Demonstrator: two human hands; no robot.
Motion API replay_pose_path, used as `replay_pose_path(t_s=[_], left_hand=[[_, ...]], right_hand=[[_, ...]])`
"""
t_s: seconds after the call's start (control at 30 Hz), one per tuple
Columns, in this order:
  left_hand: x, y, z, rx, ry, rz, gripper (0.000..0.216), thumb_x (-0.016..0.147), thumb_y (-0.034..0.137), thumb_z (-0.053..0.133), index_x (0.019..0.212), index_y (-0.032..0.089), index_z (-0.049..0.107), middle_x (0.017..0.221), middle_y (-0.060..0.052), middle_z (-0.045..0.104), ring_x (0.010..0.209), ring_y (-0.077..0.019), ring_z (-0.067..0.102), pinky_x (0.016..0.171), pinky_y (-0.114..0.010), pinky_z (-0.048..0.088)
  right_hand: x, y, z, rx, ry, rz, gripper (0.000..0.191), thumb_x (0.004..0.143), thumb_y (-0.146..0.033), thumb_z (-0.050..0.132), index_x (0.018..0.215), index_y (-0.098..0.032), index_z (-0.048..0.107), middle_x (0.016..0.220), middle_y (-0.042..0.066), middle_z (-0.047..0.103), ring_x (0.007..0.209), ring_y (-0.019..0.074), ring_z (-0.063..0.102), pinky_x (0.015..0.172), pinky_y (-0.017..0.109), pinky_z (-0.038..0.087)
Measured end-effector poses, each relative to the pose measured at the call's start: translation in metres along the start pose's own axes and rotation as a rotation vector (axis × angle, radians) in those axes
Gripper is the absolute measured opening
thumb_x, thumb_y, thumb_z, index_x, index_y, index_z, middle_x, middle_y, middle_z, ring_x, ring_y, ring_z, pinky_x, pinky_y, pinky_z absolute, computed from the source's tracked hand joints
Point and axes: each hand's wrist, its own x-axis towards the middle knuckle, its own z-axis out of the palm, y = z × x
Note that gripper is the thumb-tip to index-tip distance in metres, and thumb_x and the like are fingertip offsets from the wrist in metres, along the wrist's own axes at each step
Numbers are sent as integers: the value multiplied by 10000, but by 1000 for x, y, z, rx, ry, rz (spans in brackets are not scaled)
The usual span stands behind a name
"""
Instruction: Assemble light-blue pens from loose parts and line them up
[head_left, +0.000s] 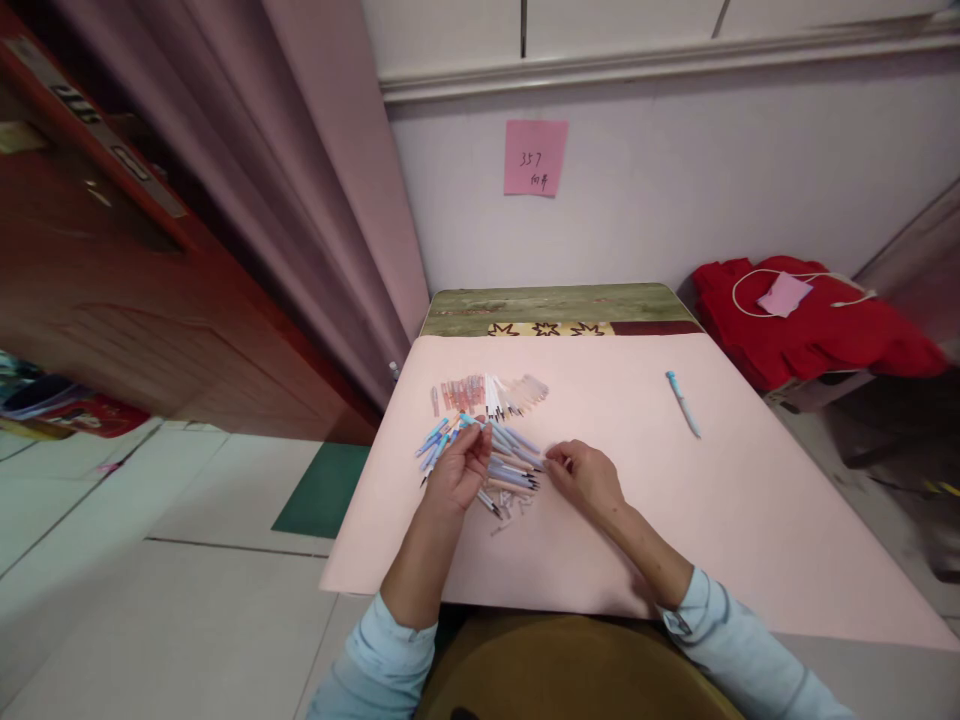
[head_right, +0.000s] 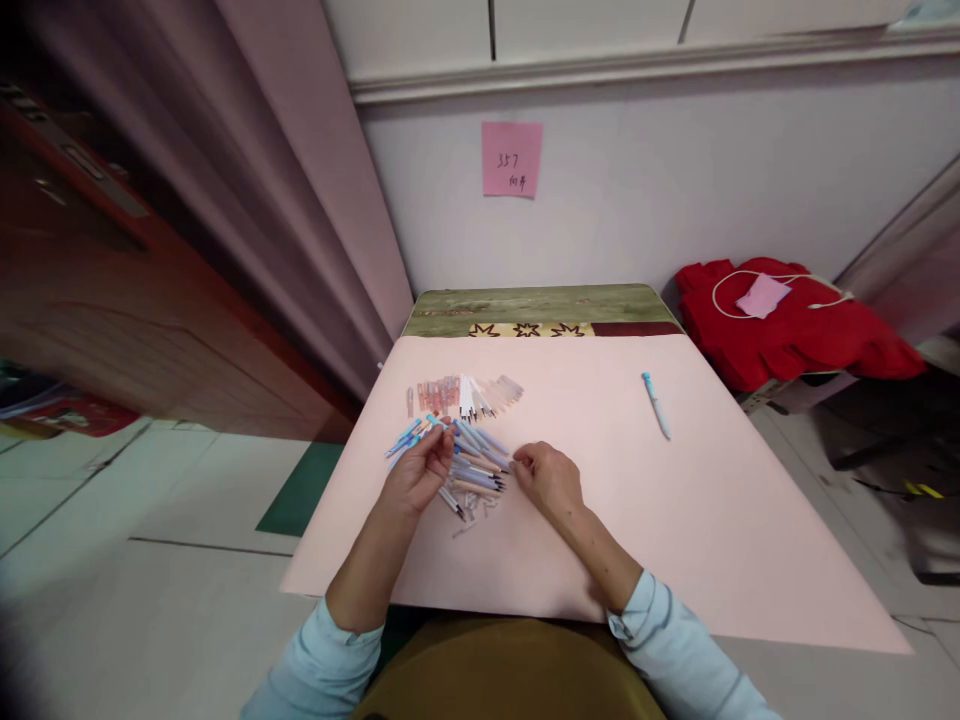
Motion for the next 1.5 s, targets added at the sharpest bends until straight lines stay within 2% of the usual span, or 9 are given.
replay_pose_path(t_s=[0.2, 0.4, 0.53, 0.87, 1.0, 1.13, 1.33, 1.4, 1.5], left_hand=[[0, 26, -2, -61, 49, 12, 107, 884, 23, 532, 866, 69, 627, 718, -65, 684, 589, -76, 647, 543, -124, 543], [-2, 28, -8, -45, 35, -1, 94, 891, 43, 529, 862, 65, 616, 711, -67, 672, 550, -66, 621, 517, -120, 526], [-1, 30, -14, -39, 17, -2, 104, 899, 48, 515, 866, 62, 613, 728, -73, 672, 550, -60, 611, 506, -112, 515], [-4, 27, -18, -25, -6, -25, 90, 883, 49, 538, 858, 72, 621, 719, -67, 659, 542, -59, 596, 483, -115, 488], [-5, 26, -18, -23, -17, -18, 93, 883, 46, 533, 849, 77, 614, 729, -68, 662, 542, -57, 592, 480, -117, 484], [-6, 26, -18, -28, -14, -21, 95, 893, 53, 523, 854, 75, 607, 727, -67, 655, 539, -55, 588, 484, -116, 485], [-6, 28, -20, -34, -17, -29, 101, 897, 52, 516, 871, 70, 613, 744, -72, 650, 542, -52, 577, 484, -118, 486], [-4, 29, -22, -45, -36, -32, 112, 902, 50, 508, 865, 68, 612, 746, -69, 643, 546, -48, 571, 478, -111, 478], [0, 31, -23, -58, -50, -34, 123, 910, 52, 498, 865, 60, 613, 736, -64, 628, 545, -43, 564, 470, -101, 467]], right_hand=[[31, -15, 8, -3, 1, -72, 152, 848, -293, 577, 860, -267, 727, 848, -11, 704, 735, 141, 622, 670, 242, 406], [61, -48, 25, -202, -81, -140, 204, 867, -309, 543, 978, -274, 711, 1021, 15, 701, 896, 173, 641, 731, 255, 423], [71, -60, 32, -295, -121, -126, 204, 857, -324, 548, 960, -257, 710, 1060, 48, 691, 916, 198, 647, 749, 279, 438], [95, -67, 32, -294, -201, -8, 147, 735, -267, 665, 846, -223, 751, 923, 87, 733, 904, 226, 666, 738, 284, 461], [99, -62, 33, -225, -201, 46, 123, 701, -229, 657, 776, -236, 755, 858, 69, 739, 817, 202, 668, 673, 260, 450], [96, -57, 30, -121, -147, 82, 132, 720, -239, 606, 732, -226, 736, 783, 50, 732, 750, 189, 657, 614, 247, 417], [83, -37, 11, 87, -54, 74, 253, 807, -366, 501, 867, -204, 687, 818, 28, 726, 738, 162, 643, 589, 225, 415], [71, -24, 6, 206, -47, 65, 299, 850, -375, 430, 927, -179, 642, 822, 42, 720, 720, 153, 643, 590, 223, 433], [44, -6, 4, 608, -14, 81, 321, 893, -418, 372, 1019, -175, 540, 833, 46, 705, 655, 146, 626, 594, 242, 455]])
